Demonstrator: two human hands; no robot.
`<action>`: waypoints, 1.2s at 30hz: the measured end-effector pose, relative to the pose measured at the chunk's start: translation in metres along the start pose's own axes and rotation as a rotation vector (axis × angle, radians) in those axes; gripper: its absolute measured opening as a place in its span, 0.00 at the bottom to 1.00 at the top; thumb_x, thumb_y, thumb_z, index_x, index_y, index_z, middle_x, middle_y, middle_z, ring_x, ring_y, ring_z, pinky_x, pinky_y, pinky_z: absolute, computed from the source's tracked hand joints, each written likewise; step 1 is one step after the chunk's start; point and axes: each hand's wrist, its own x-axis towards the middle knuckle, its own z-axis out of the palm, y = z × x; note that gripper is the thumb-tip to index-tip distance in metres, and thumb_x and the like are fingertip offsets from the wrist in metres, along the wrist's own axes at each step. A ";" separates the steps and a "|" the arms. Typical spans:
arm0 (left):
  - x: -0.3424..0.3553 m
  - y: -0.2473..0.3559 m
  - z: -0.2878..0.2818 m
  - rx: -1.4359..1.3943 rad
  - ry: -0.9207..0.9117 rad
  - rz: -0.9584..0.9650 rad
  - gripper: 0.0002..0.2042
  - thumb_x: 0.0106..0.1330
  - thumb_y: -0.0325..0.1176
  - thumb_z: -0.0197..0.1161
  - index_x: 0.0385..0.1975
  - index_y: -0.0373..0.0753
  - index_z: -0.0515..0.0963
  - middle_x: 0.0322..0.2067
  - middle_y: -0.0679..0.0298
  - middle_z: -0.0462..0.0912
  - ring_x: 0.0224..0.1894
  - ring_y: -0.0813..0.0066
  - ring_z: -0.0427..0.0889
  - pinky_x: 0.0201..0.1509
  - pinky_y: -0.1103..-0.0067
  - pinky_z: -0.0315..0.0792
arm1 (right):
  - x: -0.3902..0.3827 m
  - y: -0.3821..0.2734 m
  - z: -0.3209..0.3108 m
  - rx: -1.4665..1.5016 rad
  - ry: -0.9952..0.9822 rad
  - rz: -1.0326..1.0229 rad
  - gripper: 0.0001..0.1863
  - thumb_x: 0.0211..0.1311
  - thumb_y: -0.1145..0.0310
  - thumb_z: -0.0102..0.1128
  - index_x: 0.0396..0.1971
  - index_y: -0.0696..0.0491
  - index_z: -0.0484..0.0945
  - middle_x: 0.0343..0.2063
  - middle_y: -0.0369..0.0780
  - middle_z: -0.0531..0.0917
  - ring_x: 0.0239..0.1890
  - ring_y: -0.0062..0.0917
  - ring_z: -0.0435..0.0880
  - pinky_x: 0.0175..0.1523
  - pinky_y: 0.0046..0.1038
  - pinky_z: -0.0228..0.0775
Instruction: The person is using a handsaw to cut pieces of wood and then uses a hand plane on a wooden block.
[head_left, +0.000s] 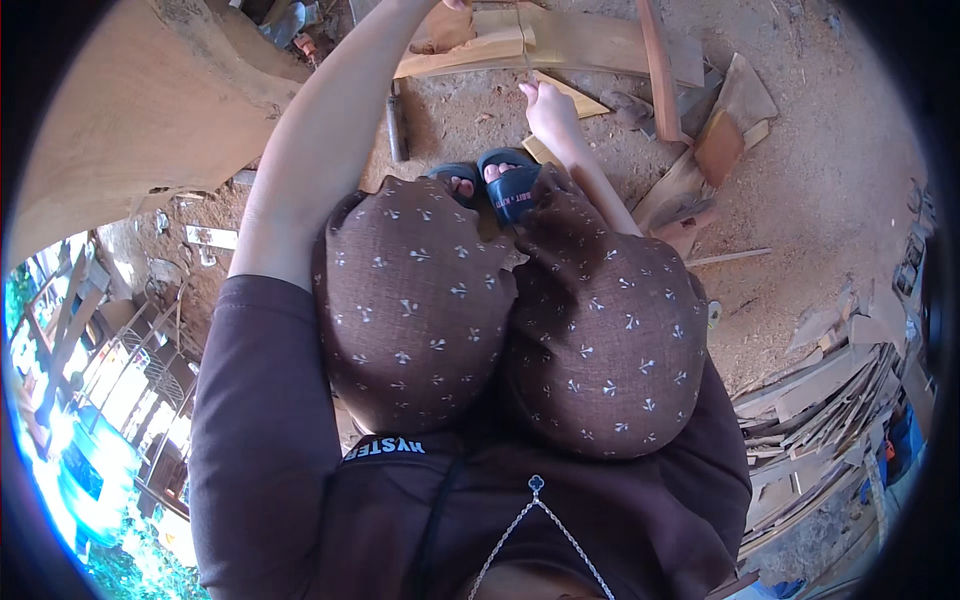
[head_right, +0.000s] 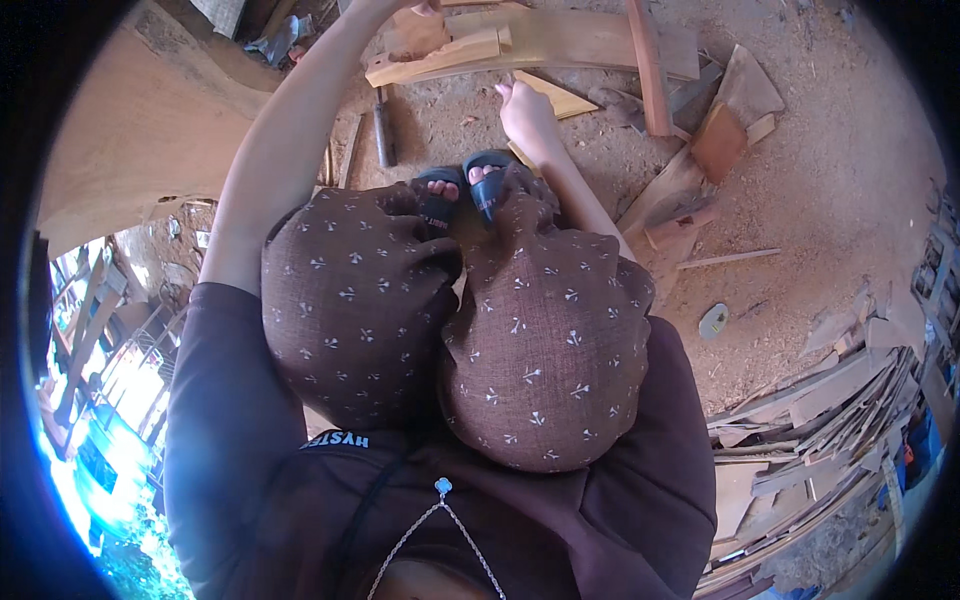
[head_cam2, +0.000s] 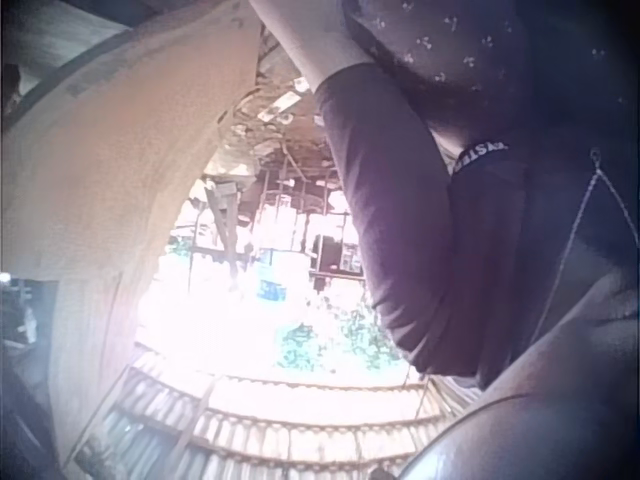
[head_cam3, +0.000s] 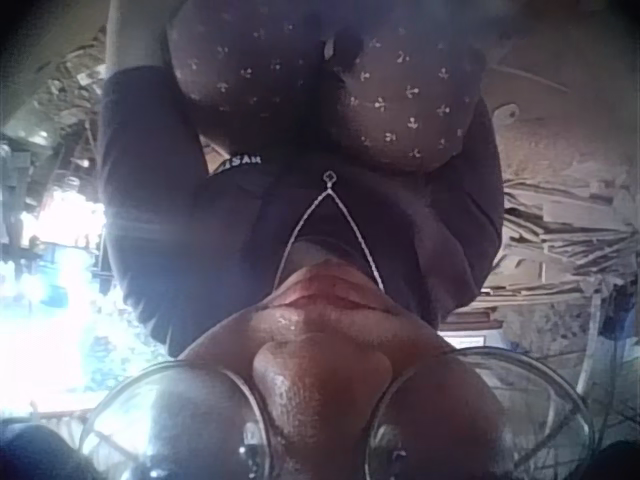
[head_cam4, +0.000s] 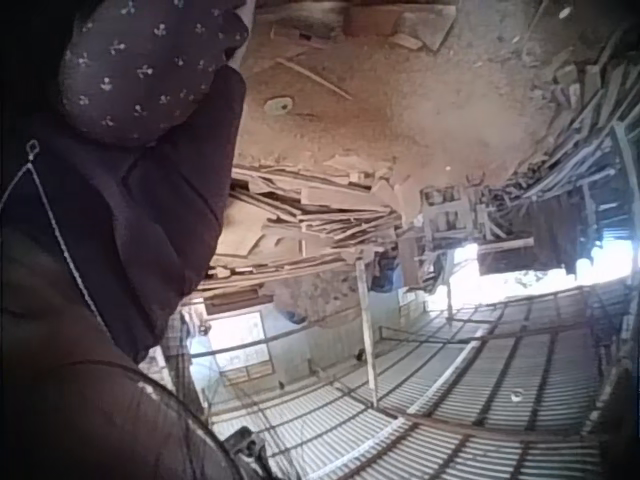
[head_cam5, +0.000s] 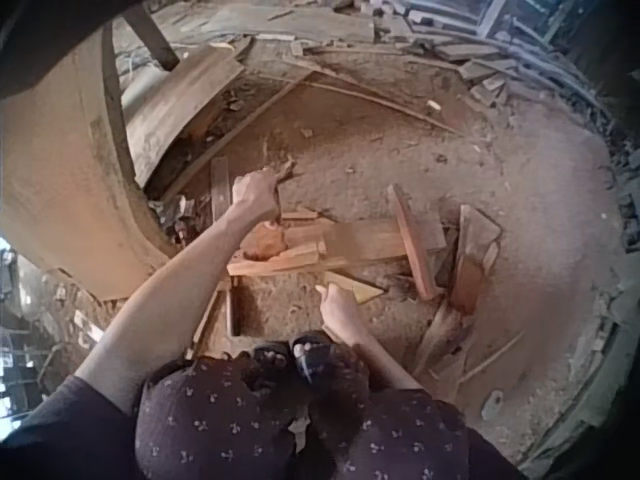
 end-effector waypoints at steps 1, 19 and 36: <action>0.001 0.003 -0.001 0.015 -0.029 0.021 0.20 0.36 0.34 0.79 0.31 0.35 0.81 0.35 0.50 0.84 0.43 0.56 0.83 0.45 0.68 0.76 | -0.006 -0.003 -0.001 0.006 0.004 0.002 0.20 0.68 0.58 0.47 0.35 0.61 0.78 0.30 0.59 0.80 0.38 0.52 0.80 0.45 0.47 0.71; -0.005 -0.002 0.006 -0.016 0.213 0.038 0.33 0.34 0.39 0.79 0.40 0.34 0.70 0.32 0.49 0.82 0.40 0.53 0.82 0.44 0.64 0.75 | 0.014 -0.010 -0.002 -0.012 0.127 -0.006 0.13 0.69 0.66 0.39 0.39 0.61 0.68 0.25 0.58 0.80 0.31 0.54 0.81 0.37 0.50 0.72; 0.012 -0.011 0.012 -0.021 0.149 0.016 0.36 0.30 0.43 0.80 0.40 0.34 0.70 0.34 0.48 0.82 0.41 0.52 0.82 0.44 0.65 0.75 | -0.009 0.006 -0.018 0.060 0.009 -0.016 0.11 0.64 0.71 0.42 0.42 0.61 0.66 0.30 0.59 0.80 0.38 0.54 0.79 0.43 0.50 0.70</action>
